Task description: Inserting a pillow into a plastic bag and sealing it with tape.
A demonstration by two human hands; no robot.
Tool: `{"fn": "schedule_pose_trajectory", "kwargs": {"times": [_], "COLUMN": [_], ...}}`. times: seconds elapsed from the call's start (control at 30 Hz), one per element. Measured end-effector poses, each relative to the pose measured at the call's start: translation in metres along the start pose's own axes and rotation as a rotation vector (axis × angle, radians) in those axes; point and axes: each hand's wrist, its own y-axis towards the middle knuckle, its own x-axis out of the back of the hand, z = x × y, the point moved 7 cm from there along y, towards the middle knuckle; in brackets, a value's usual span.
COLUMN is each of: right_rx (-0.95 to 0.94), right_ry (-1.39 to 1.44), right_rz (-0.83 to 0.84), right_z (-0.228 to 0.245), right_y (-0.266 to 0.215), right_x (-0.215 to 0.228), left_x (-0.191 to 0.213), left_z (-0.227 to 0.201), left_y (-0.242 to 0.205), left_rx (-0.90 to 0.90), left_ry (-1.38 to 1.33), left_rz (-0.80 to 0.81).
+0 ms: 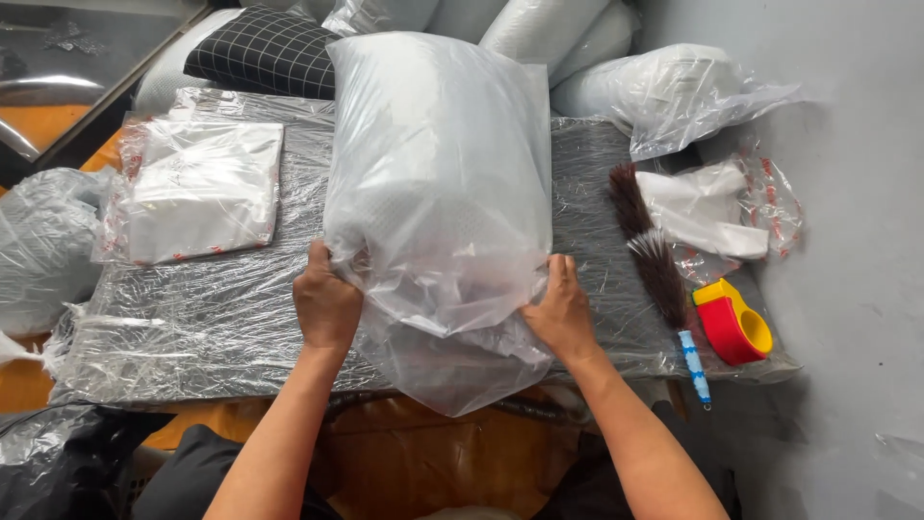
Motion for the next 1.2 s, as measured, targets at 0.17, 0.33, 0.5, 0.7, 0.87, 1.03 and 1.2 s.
{"fn": "schedule_pose_trajectory", "kwargs": {"times": [0.17,0.33,0.5,0.7,0.87,1.03,1.2], "right_rx": [0.025,-0.057,-0.047,0.03,0.216,0.327,0.441], "right_ry": [-0.1,-0.059,-0.022,0.013,0.169,0.11,0.034], "right_rz": [-0.056,-0.136,-0.108,-0.075,-0.05,-0.137,-0.096], "right_z": [0.001,-0.001,0.01,-0.011,0.001,-0.002,-0.015], "right_y": [0.001,0.021,0.015,0.016,-0.008,-0.038,-0.063], "right_x": [-0.018,0.003,0.011,0.009,0.061,0.093,0.095], "left_x": [-0.017,0.004,0.042,0.085,0.119,0.136,0.139], "left_z": [0.05,-0.034,-0.066,-0.025,-0.018,-0.022,-0.032], "left_y": [-0.002,-0.03,-0.044,-0.017,-0.016,-0.019,-0.015], "left_rx": [0.086,0.182,0.251,-0.023,-0.187,-0.417,-0.085], "left_ry": [0.156,-0.135,-0.296,0.096,0.271,0.401,0.679], "left_rz": [0.167,0.331,0.379,0.099,-0.029,0.064,0.627]}}
